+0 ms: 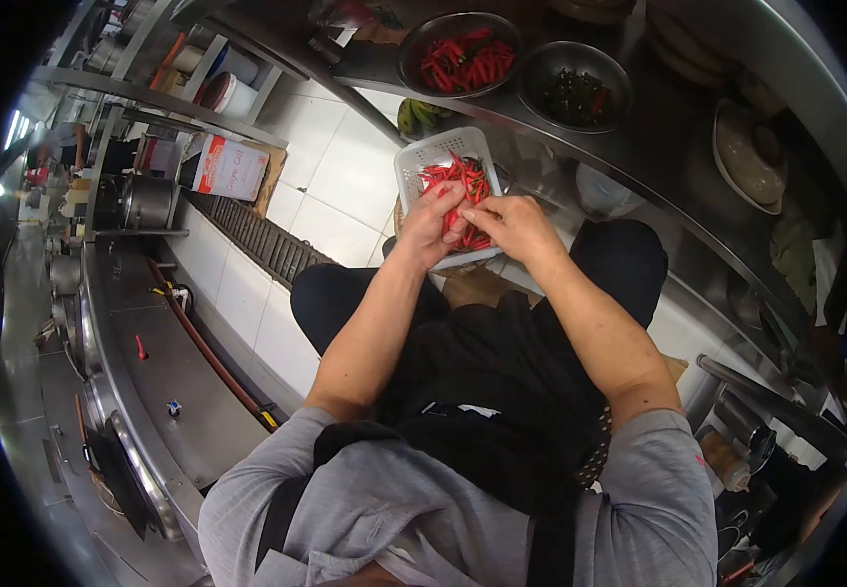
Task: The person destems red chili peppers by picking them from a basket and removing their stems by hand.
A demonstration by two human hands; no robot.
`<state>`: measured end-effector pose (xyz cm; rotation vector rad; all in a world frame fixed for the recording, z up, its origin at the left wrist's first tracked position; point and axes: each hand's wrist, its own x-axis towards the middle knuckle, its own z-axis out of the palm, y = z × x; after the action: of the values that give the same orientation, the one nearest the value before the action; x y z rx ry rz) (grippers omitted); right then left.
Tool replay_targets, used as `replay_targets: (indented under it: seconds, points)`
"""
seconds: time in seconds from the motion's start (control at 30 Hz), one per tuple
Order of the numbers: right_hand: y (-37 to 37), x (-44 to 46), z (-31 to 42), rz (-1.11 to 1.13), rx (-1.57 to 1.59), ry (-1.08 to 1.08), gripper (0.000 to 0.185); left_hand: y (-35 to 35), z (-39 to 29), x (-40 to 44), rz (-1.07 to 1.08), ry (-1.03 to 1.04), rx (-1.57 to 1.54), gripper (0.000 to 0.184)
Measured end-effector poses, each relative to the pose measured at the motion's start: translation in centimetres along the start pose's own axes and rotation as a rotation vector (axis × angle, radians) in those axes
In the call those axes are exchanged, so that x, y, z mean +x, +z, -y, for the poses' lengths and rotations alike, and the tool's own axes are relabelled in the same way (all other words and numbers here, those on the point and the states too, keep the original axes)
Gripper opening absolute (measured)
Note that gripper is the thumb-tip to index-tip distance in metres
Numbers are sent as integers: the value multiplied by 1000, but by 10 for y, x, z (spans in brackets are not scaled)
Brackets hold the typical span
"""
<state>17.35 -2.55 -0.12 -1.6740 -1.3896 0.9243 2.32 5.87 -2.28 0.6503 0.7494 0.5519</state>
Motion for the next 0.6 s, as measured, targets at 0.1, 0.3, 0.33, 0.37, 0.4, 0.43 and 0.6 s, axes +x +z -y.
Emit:
replay_targets:
  seconds: [0.1, 0.3, 0.33, 0.37, 0.4, 0.43, 0.6]
  points:
    - [3, 1, -8, 67, 218, 88, 24, 6, 0, -3, 66, 28, 13, 13]
    - [-2, 0, -9, 4, 343, 134, 21, 4, -3, -6, 92, 23, 148, 13]
    - [-3, 0, -7, 4, 351, 155, 21, 5, -5, -7, 95, 26, 172, 12]
    - [-3, -1, -7, 5, 358, 177, 20, 5, -6, -8, 95, 25, 173, 12]
    - [-3, -1, -7, 6, 359, 178, 20, 6, -7, -8, 86, 27, 222, 12]
    - [-4, 0, -9, -9, 299, 161, 20, 7, -9, -8, 76, 29, 271, 12]
    - [0, -3, -11, -137, 98, 11, 19, 15, -15, -5, 37, 92, 336, 14]
